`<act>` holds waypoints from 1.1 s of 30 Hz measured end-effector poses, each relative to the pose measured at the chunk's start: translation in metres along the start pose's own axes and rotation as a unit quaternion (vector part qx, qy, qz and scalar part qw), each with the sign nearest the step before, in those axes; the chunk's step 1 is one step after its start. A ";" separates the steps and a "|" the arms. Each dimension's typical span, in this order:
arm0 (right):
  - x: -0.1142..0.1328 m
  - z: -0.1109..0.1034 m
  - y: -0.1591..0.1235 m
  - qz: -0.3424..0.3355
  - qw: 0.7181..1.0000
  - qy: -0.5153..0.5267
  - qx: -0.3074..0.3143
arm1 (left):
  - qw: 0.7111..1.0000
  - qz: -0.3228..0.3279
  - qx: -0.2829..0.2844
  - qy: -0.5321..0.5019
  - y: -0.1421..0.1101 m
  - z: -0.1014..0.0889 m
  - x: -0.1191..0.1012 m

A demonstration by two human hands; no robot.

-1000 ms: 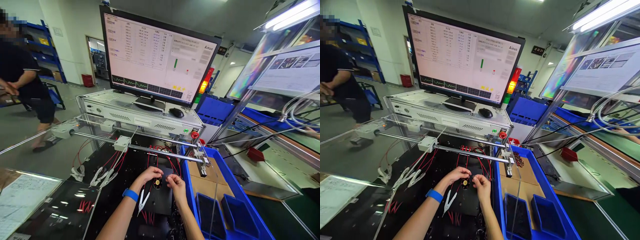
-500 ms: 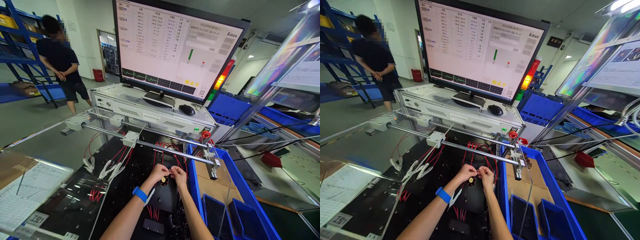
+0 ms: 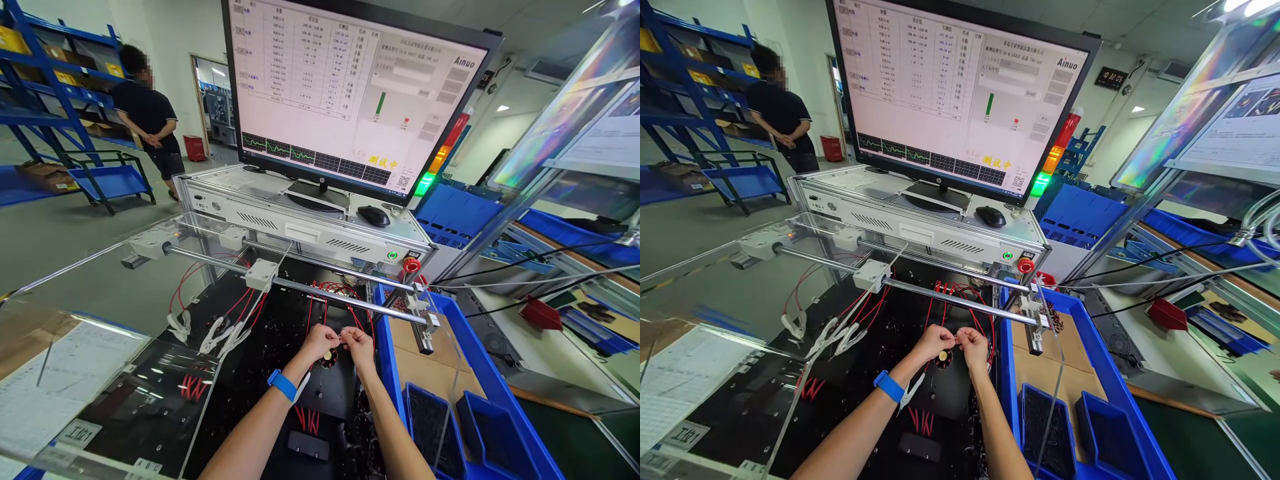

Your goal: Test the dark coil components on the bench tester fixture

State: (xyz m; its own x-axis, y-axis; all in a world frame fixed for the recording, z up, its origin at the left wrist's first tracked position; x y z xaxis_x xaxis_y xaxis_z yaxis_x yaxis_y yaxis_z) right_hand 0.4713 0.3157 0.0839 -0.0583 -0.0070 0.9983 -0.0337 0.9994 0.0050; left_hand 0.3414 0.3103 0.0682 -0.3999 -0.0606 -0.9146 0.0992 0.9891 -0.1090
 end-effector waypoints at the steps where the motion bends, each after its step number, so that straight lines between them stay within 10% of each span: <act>1: -0.001 0.001 0.000 0.003 1.000 0.005 0.006 | 1.000 0.001 -0.001 0.003 -0.001 -0.001 -0.001; 15: 0.005 0.007 0.013 -0.029 0.976 -0.146 0.158 | 0.983 0.058 -0.106 0.136 -0.050 -0.001 -0.029; 33: 0.006 -0.016 -0.004 -0.100 0.983 -0.144 0.053 | 0.974 0.095 -0.145 0.143 -0.064 0.008 -0.022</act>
State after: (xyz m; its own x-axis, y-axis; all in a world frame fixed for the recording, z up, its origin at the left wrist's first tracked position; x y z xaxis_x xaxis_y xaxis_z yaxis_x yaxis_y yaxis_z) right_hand 0.4874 0.3120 0.0912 -0.3197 -0.2268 0.9200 -0.1753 0.9683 0.1778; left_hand 0.3511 0.2472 0.0920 -0.6408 0.1257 -0.7573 -0.0495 0.9777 0.2041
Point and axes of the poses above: each hand's wrist, its own y-axis towards the middle knuckle, its own z-axis out of the palm, x = y × z, the point moved 6 cm from there along y, towards the middle knuckle, and after that the axes turned 3 degrees about x, right-handed, at the moved point
